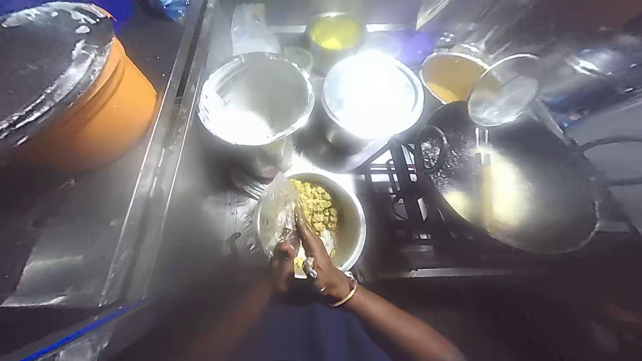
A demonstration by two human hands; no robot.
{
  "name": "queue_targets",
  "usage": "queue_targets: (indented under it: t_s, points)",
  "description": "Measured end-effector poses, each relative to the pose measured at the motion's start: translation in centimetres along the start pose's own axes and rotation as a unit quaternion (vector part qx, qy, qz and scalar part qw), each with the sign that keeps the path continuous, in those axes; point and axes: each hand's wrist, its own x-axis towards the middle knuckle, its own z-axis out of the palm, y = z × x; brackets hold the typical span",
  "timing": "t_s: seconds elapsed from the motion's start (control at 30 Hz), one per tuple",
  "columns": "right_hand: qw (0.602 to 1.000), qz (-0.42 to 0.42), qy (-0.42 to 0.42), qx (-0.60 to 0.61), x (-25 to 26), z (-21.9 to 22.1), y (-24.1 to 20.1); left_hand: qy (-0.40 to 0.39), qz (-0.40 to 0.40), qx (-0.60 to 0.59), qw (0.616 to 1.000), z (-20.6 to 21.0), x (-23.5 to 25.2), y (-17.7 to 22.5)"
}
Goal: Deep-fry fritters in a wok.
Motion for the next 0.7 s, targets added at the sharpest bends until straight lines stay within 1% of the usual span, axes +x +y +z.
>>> queue_targets:
  t_s: [0.03,0.07,0.1,0.17,0.23,0.27,0.33,0.4,0.43,0.47,0.53,0.57,0.63,0.7]
  points:
    - [1.0,0.0,-0.011,0.005,-0.1,-0.7,-0.3,0.024,0.032,0.02,0.999,0.4,-0.2,0.1]
    - [1.0,0.012,-0.004,0.023,-0.2,-1.5,-0.9,0.056,0.063,0.041,0.996,0.7,-0.4,0.0]
    - [0.997,0.039,0.017,0.059,-0.2,-2.5,-1.5,0.071,0.089,0.039,0.993,0.7,-0.4,-0.4]
    - [0.981,0.116,0.099,0.123,-0.5,-5.0,-2.6,0.08,0.1,-0.004,0.992,0.2,0.1,-0.9]
    - [0.964,0.174,0.167,0.11,-0.7,-8.3,-4.6,0.071,0.09,-0.06,0.992,-1.2,0.9,-1.1]
    - [0.963,0.189,0.179,0.068,-0.7,-10.2,-5.8,0.06,0.077,-0.088,0.991,-2.1,1.2,-1.3]
    - [0.966,0.195,0.167,-0.037,-1.3,-13.9,-8.0,0.046,0.061,-0.128,0.989,-3.7,1.5,-1.5]
    - [0.957,0.173,0.153,-0.175,-2.3,-17.5,-10.2,0.04,0.08,-0.133,0.987,-5.3,1.4,-2.4]
    - [0.942,0.16,0.156,-0.252,-2.9,-19.3,-11.2,0.032,0.096,-0.134,0.986,-6.3,1.1,-3.3]
    - [0.918,0.155,0.165,-0.324,-3.4,-21.2,-12.2,0.036,0.094,-0.138,0.985,-6.6,1.0,-3.4]
    - [0.866,0.177,0.175,-0.433,-3.8,-24.6,-14.0,0.094,0.07,-0.149,0.982,-5.6,1.0,-2.3]
    - [0.843,0.189,0.17,-0.473,-3.8,-26.1,-14.5,0.103,0.066,-0.143,0.982,-5.5,1.0,-2.1]
    - [0.807,0.235,0.15,-0.521,-3.5,-28.9,-14.7,0.08,0.069,-0.13,0.986,-6.1,0.7,-2.6]
    - [0.778,0.298,0.133,-0.538,-2.7,-31.1,-13.7,0.116,0.066,-0.128,0.983,-5.3,1.1,-2.3]
